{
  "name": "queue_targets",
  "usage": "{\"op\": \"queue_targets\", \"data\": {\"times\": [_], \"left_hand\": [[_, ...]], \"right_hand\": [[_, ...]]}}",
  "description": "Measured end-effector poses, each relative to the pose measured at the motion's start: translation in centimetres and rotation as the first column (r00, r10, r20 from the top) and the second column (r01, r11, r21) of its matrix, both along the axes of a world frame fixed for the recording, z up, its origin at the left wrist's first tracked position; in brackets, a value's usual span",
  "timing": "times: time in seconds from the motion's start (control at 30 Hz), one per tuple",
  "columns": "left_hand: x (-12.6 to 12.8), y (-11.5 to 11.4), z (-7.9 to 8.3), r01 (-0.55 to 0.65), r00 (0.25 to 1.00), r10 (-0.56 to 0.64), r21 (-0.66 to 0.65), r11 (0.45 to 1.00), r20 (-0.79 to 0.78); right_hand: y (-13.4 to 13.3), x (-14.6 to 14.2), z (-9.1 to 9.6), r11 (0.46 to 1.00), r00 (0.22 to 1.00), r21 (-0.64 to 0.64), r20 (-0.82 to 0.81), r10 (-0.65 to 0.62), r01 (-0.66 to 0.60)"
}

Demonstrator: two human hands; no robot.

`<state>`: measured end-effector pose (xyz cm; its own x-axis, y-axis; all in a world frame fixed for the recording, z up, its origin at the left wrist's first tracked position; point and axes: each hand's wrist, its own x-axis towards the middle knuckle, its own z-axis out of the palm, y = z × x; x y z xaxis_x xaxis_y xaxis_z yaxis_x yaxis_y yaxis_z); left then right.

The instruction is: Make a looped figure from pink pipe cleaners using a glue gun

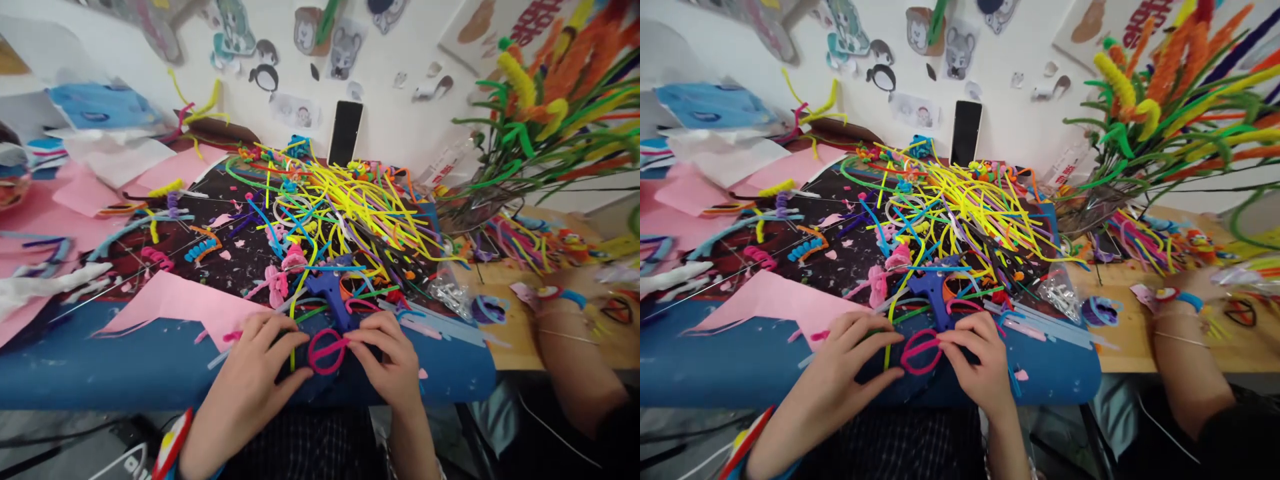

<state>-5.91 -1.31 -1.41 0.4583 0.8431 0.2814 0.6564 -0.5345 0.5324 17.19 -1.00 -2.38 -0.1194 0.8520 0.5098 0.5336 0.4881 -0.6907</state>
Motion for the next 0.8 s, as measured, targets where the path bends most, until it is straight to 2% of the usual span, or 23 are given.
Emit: {"op": "queue_targets", "data": {"times": [0.1,0.23,0.43,0.5,0.57,0.63,0.67,0.73,0.77,0.8], "left_hand": [[0.1,0.8,0.3,0.123,0.990,-0.122,0.005,0.992,-0.069],[0.5,2.2,0.6,0.307,0.943,-0.300,0.032,0.951,-0.143],[0.5,2.6,0.0,0.320,0.932,-0.310,0.024,0.947,-0.189],[0.4,2.7,-0.4,0.319,0.936,-0.305,0.058,0.946,-0.175],[0.4,2.7,-0.6,0.316,0.940,-0.295,0.115,0.942,-0.171],[0.4,2.8,-0.6,0.308,0.943,-0.278,0.165,0.937,-0.180],[0.5,2.9,-0.6,0.300,0.946,-0.267,0.183,0.936,-0.185],[0.6,2.9,-0.5,0.283,0.951,-0.246,0.206,0.937,-0.188],[0.6,2.9,-0.5,0.276,0.954,-0.238,0.221,0.936,-0.182],[0.6,2.9,-0.5,0.267,0.957,-0.229,0.233,0.935,-0.176]], "right_hand": [[-0.1,0.4,-0.1,0.999,0.991,-0.053,-0.130,-0.013,0.007],[-0.1,0.8,-0.3,0.996,0.956,-0.087,-0.293,-0.030,0.005],[-0.4,1.9,-0.8,0.994,0.913,-0.113,-0.406,-0.043,-0.003],[-0.7,2.4,-0.8,0.991,0.908,-0.125,-0.409,-0.095,0.047],[-1.0,3.0,-0.8,0.976,0.903,-0.158,-0.378,-0.202,0.152],[-1.0,3.7,-0.8,0.931,0.877,-0.199,-0.321,-0.357,0.306],[-0.8,4.0,-0.8,0.890,0.846,-0.219,-0.285,-0.450,0.400],[-0.3,4.7,-0.9,0.766,0.744,-0.238,-0.190,-0.640,0.598],[0.1,5.0,-1.0,0.702,0.694,-0.221,-0.126,-0.709,0.677],[0.5,5.3,-1.0,0.662,0.665,-0.183,-0.056,-0.745,0.727]]}}
